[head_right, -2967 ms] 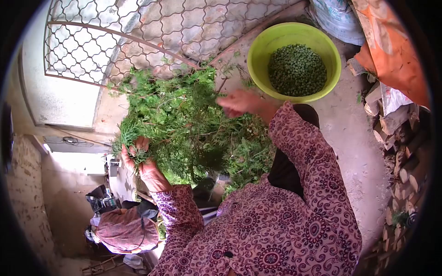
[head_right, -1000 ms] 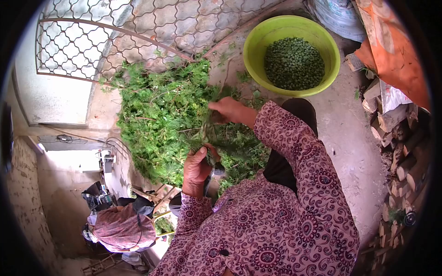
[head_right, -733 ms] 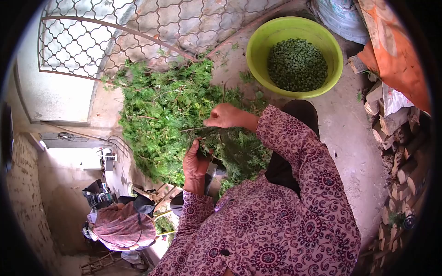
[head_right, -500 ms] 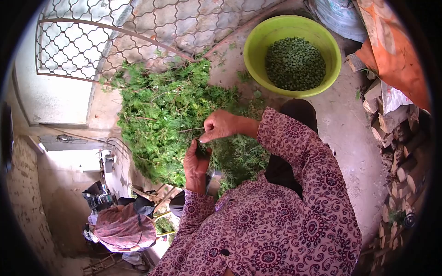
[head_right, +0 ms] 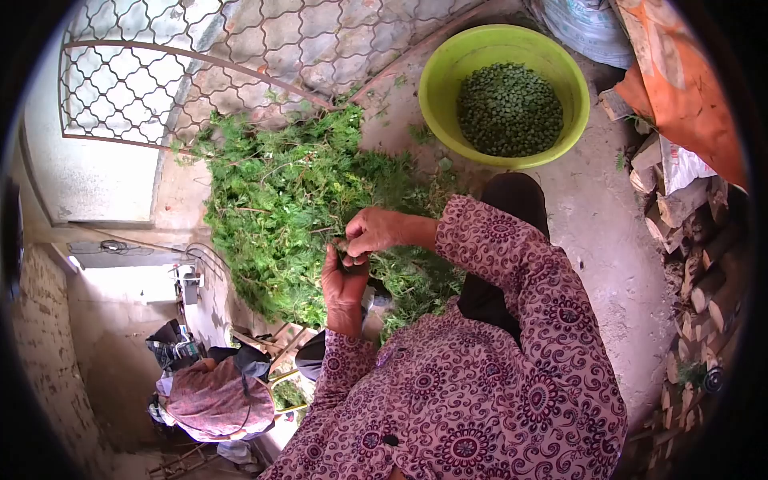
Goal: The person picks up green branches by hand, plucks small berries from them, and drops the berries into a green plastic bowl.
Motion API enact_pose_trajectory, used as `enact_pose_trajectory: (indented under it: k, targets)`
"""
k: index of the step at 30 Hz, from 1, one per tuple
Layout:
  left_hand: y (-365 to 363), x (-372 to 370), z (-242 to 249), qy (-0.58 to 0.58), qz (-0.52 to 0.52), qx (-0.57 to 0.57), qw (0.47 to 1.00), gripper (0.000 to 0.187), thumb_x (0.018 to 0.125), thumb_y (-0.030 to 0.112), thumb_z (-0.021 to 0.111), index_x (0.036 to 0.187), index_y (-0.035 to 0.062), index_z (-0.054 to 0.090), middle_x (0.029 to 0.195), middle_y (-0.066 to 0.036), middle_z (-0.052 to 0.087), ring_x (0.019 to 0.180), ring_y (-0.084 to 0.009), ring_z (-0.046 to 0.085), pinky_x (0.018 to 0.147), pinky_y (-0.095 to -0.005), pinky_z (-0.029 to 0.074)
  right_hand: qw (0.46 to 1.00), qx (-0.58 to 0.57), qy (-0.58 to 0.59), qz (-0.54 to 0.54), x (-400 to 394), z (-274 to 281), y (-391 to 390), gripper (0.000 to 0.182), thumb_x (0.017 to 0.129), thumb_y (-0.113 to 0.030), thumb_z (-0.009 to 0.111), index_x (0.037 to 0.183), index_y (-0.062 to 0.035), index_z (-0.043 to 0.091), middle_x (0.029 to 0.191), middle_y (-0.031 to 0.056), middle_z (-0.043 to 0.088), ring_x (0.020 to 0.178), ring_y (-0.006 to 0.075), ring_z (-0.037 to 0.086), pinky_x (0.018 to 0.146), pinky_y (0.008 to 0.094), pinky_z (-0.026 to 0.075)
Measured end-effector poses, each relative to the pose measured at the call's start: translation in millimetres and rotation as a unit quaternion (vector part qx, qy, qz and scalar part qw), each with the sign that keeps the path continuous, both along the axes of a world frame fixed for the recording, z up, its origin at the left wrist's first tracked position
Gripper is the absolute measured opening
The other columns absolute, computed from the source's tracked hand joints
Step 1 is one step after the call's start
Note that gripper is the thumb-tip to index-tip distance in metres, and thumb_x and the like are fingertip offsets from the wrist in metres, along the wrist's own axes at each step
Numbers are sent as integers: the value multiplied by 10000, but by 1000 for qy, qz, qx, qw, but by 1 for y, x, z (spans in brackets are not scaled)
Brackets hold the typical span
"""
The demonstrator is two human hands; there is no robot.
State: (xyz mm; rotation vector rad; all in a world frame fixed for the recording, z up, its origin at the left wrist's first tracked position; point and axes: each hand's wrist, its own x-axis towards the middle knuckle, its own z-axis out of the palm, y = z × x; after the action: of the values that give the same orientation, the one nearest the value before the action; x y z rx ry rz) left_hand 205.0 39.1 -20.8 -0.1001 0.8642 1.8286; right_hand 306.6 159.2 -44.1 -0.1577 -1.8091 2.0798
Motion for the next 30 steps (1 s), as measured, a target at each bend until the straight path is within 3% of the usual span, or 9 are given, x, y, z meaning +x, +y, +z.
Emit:
enact_pose_trajectory:
  k: [3,6,11,14,17,19,21,25,30]
  targets:
    - [-8,-11,-12,19,-125,69,990,145,845,192,536,876,50,535,666,0,484,551,-107,400,573,-260,349,986,149,-36,58,0,-5,10,189,727,-176,578,674,6,585,630,32,575,596,106,556,567,252,445]
    - [-9,-12,-10,-20,-93,21,995,136,855,166,524,914,43,514,565,14,385,499,-91,322,516,-250,319,988,-2,-13,156,6,-3,16,178,738,-169,572,686,1,583,656,39,583,616,118,574,581,251,467]
    - [-14,-17,0,47,-135,46,989,162,839,197,560,892,44,543,563,20,416,515,-105,316,547,-261,303,979,-175,65,-80,38,30,61,135,753,-140,583,732,-6,578,641,54,564,565,111,543,537,261,463]
    - [-15,-13,10,74,-147,49,985,196,834,216,569,897,32,543,550,14,418,520,-111,329,542,-267,304,858,-389,283,-178,45,10,107,176,808,-195,571,736,-35,560,673,50,564,574,119,524,562,254,455]
    - [-17,-7,19,126,-160,46,978,219,822,225,585,897,22,553,536,9,426,511,-122,365,522,-276,315,751,-525,206,-342,54,27,105,210,824,-227,565,726,-42,565,689,51,578,600,121,541,582,275,465]
    - [-16,-1,28,189,-184,54,963,208,796,227,617,837,26,583,537,-2,461,514,-144,421,489,-298,340,796,-464,163,-353,41,12,95,267,827,-298,563,720,-54,574,673,56,583,600,133,558,598,297,476]
    - [-17,5,34,213,-177,45,960,197,786,221,629,796,28,591,542,-10,478,510,-156,439,477,-307,351,951,-112,-29,-285,31,1,73,311,810,-371,567,717,-75,583,685,78,595,597,140,563,592,321,469]
    - [-21,16,41,278,-210,50,936,182,781,208,626,827,32,607,543,1,495,491,-155,433,470,-300,353,912,262,-290,-122,-19,-42,37,419,773,-436,603,710,-24,644,607,45,582,565,134,533,577,283,442]
    - [-33,17,45,272,-244,38,930,128,757,109,655,848,22,634,651,-56,593,521,-141,513,492,-301,431,977,-103,-187,-12,-11,-37,11,351,752,-357,637,673,-15,638,624,73,604,544,145,534,559,289,438]
